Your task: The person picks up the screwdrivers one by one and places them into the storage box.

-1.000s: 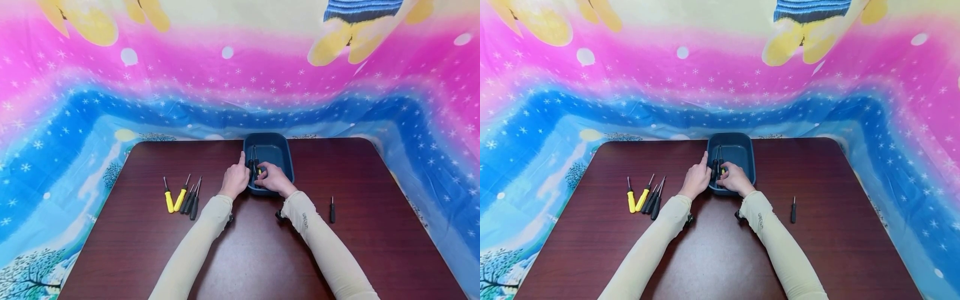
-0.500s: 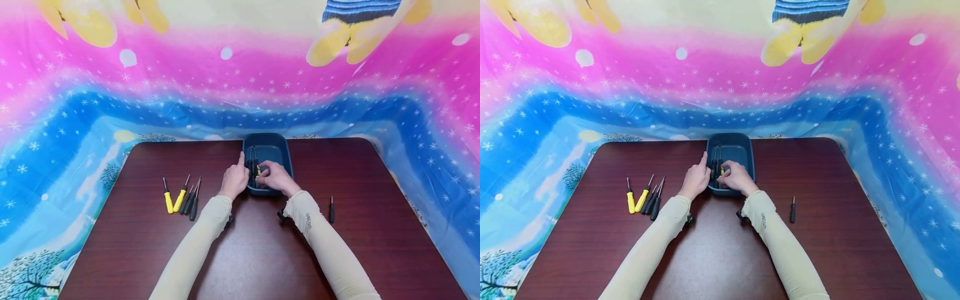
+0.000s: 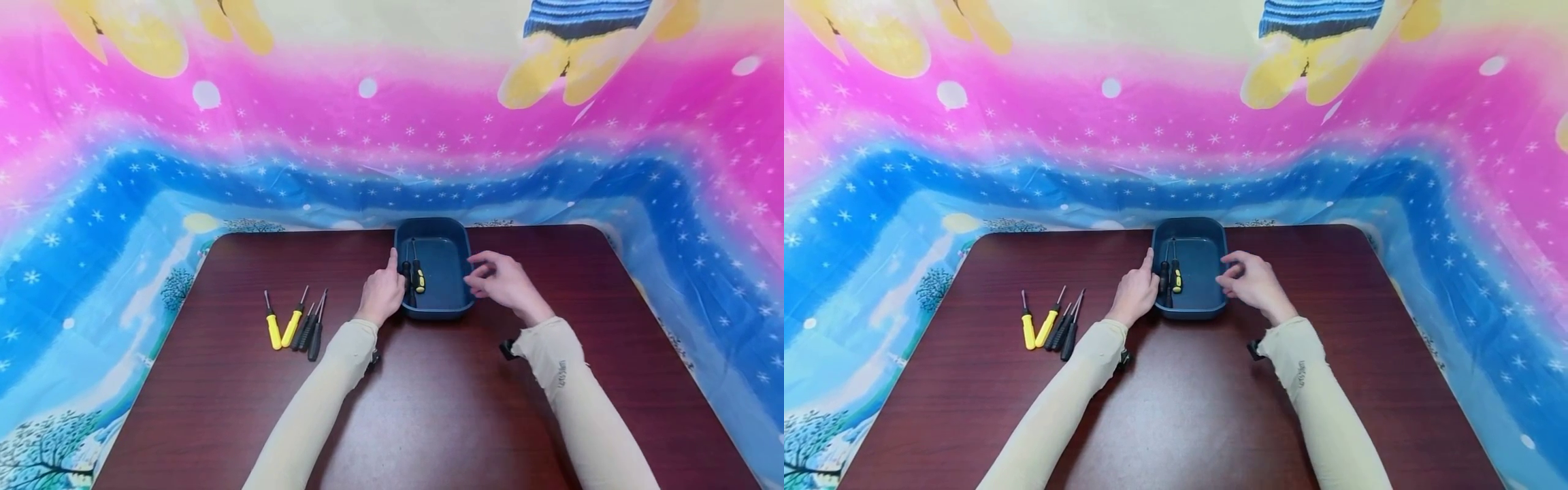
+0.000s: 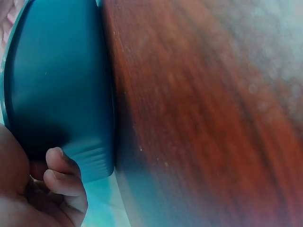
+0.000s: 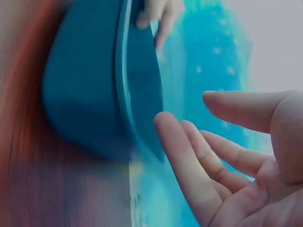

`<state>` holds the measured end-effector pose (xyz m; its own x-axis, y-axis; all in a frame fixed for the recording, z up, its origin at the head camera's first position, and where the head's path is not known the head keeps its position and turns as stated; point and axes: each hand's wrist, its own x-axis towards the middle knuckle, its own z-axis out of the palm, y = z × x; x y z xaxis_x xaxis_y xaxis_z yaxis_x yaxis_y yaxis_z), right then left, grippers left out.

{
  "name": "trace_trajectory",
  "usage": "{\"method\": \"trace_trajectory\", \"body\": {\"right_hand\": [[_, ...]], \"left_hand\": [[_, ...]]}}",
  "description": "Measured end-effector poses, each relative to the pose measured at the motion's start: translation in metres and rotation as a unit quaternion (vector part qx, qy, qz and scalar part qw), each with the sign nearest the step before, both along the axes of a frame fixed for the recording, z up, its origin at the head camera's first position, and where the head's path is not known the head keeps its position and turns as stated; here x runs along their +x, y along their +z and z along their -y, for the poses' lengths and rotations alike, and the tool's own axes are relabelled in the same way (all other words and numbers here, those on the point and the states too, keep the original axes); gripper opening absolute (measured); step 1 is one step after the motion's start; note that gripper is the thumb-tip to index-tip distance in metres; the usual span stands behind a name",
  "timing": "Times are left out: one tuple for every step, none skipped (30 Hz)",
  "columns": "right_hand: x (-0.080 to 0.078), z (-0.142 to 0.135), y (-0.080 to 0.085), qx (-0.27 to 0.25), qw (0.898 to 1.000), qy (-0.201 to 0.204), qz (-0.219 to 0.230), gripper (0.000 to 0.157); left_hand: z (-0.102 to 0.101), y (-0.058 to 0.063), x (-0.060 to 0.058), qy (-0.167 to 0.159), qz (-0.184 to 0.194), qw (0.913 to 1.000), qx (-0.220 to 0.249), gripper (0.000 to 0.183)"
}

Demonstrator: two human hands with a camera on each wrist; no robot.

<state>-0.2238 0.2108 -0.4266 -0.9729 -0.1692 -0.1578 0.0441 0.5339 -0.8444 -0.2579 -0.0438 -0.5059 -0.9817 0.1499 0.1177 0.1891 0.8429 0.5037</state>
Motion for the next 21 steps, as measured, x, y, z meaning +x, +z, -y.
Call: {"method": "trace_trajectory", "body": {"right_hand": [[0.003, -0.009, 0.001, 0.007, 1.0, -0.007, -0.006, 0.047], [0.005, -0.017, 0.0, 0.011, 1.0, -0.012, -0.011, 0.047], [0.008, -0.026, 0.0, 0.018, 1.0, -0.018, -0.013, 0.047], [0.011, -0.034, 0.0, 0.028, 0.999, -0.024, -0.015, 0.046], [0.014, -0.043, -0.002, 0.039, 0.999, -0.028, -0.017, 0.046], [0.018, -0.051, -0.003, 0.05, 0.998, -0.031, -0.018, 0.046], [0.021, -0.058, -0.006, 0.062, 0.997, -0.035, -0.018, 0.046], [0.024, -0.066, -0.008, 0.073, 0.996, -0.037, -0.017, 0.046], [0.028, -0.073, -0.011, 0.089, 0.995, -0.038, -0.014, 0.047], [0.031, -0.08, -0.013, 0.102, 0.994, -0.039, -0.012, 0.048], [0.034, -0.086, -0.016, 0.117, 0.992, -0.041, -0.01, 0.049], [0.037, -0.093, -0.018, 0.134, 0.99, -0.041, -0.01, 0.05], [0.04, -0.099, -0.02, 0.152, 0.988, -0.041, -0.013, 0.051], [0.043, -0.104, -0.023, 0.169, 0.985, -0.041, -0.015, 0.052], [0.045, -0.109, -0.025, 0.187, 0.981, -0.041, -0.019, 0.052], [0.047, -0.114, -0.028, 0.203, 0.978, -0.043, -0.022, 0.052], [0.049, -0.117, -0.03, 0.213, 0.976, -0.044, -0.023, 0.051], [0.051, -0.121, -0.033, 0.218, 0.975, -0.045, -0.02, 0.05], [0.053, -0.123, -0.036, 0.218, 0.975, -0.047, -0.013, 0.048], [0.054, -0.125, -0.039, 0.214, 0.976, -0.049, -0.004, 0.047], [0.055, -0.127, -0.041, 0.208, 0.977, -0.051, 0.004, 0.046]], "left_hand": [[0.0, 0.0, 0.0, 0.0, -0.001, 1.0, 0.0, 0.062], [0.0, 0.0, 0.0, 0.001, -0.001, 1.0, -0.001, 0.062], [0.0, 0.0, 0.0, 0.002, -0.002, 1.0, -0.001, 0.063], [0.0, 0.0, 0.0, 0.003, -0.001, 1.0, -0.001, 0.063], [-0.001, 0.0, 0.0, 0.003, 0.0, 1.0, -0.002, 0.063], [-0.001, 0.0, 0.0, 0.004, -0.001, 1.0, -0.001, 0.063], [-0.001, 0.0, 0.0, 0.004, -0.001, 1.0, -0.001, 0.063], [-0.001, 0.0, 0.0, 0.004, -0.001, 1.0, -0.002, 0.063], [0.0, 0.0, 0.001, 0.004, -0.001, 1.0, -0.001, 0.063], [0.0, 0.0, 0.001, 0.003, -0.001, 1.0, -0.001, 0.063], [0.0, 0.0, 0.001, 0.002, -0.001, 1.0, -0.001, 0.063], [0.0, -0.001, 0.001, 0.001, 0.0, 1.0, 0.0, 0.063], [0.0, 0.0, 0.001, 0.001, 0.0, 1.0, 0.0, 0.063], [0.0, 0.0, 0.001, 0.001, 0.0, 1.0, 0.0, 0.063], [-0.001, 0.0, 0.001, 0.002, 0.0, 1.0, 0.0, 0.063], [-0.001, 0.0, 0.001, 0.003, 0.001, 1.0, 0.0, 0.063], [-0.001, 0.0, 0.001, 0.004, 0.001, 1.0, 0.0, 0.063], [-0.001, 0.0, 0.001, 0.005, 0.001, 1.0, -0.001, 0.063], [-0.001, 0.0, 0.0, 0.006, 0.001, 1.0, -0.001, 0.063], [-0.001, 0.0, 0.0, 0.006, 0.002, 1.0, -0.001, 0.063], [-0.001, 0.0, 0.0, 0.005, 0.003, 1.0, -0.001, 0.063]]}}
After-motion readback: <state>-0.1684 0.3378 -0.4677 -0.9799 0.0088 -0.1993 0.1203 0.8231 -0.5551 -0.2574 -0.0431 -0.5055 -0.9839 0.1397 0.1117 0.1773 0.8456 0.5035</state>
